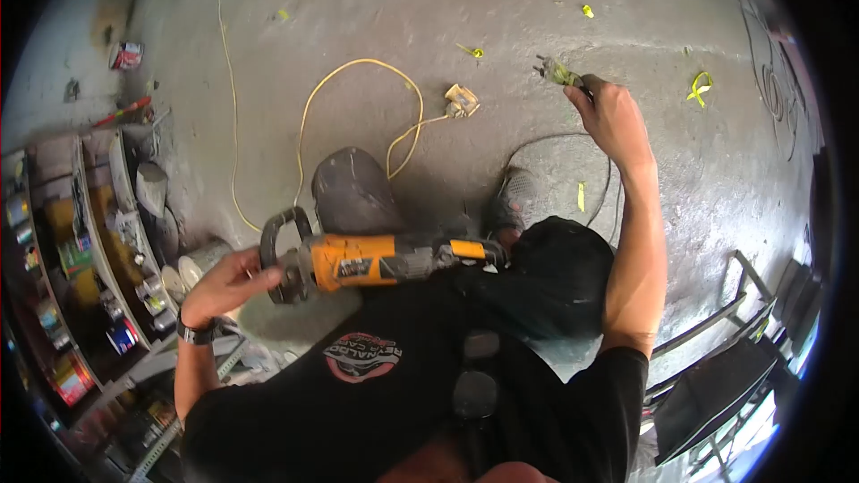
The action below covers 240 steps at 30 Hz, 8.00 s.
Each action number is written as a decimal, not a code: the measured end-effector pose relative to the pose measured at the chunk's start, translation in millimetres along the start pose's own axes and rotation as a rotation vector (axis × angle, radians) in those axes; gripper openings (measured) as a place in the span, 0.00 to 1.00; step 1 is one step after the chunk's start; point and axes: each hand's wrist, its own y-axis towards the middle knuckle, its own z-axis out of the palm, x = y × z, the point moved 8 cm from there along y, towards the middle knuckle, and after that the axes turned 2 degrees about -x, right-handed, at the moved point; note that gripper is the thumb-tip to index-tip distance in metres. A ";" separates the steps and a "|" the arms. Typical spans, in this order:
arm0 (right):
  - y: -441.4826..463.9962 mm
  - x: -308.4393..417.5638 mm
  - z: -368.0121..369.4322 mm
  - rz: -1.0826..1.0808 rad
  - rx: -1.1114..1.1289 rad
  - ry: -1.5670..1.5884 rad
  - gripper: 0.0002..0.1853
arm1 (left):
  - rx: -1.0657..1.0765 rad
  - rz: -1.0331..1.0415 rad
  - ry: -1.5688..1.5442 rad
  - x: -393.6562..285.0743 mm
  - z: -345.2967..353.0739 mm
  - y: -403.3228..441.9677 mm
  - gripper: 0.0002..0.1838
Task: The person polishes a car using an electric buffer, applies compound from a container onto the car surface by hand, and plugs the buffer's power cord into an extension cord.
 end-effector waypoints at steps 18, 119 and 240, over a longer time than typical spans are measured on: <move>-33.6 -25.7 -7.1 0.107 -0.005 0.063 0.16 | 0.182 0.280 0.439 -77.8 55.9 428.5 0.23; -4.4 24.1 107.4 -0.006 0.238 -0.257 0.12 | -0.452 1.098 0.630 -172.3 137.1 334.2 0.19; -14.0 68.2 144.8 -0.428 0.079 -0.363 0.05 | 0.242 -0.095 -1.013 -82.5 128.2 405.6 0.17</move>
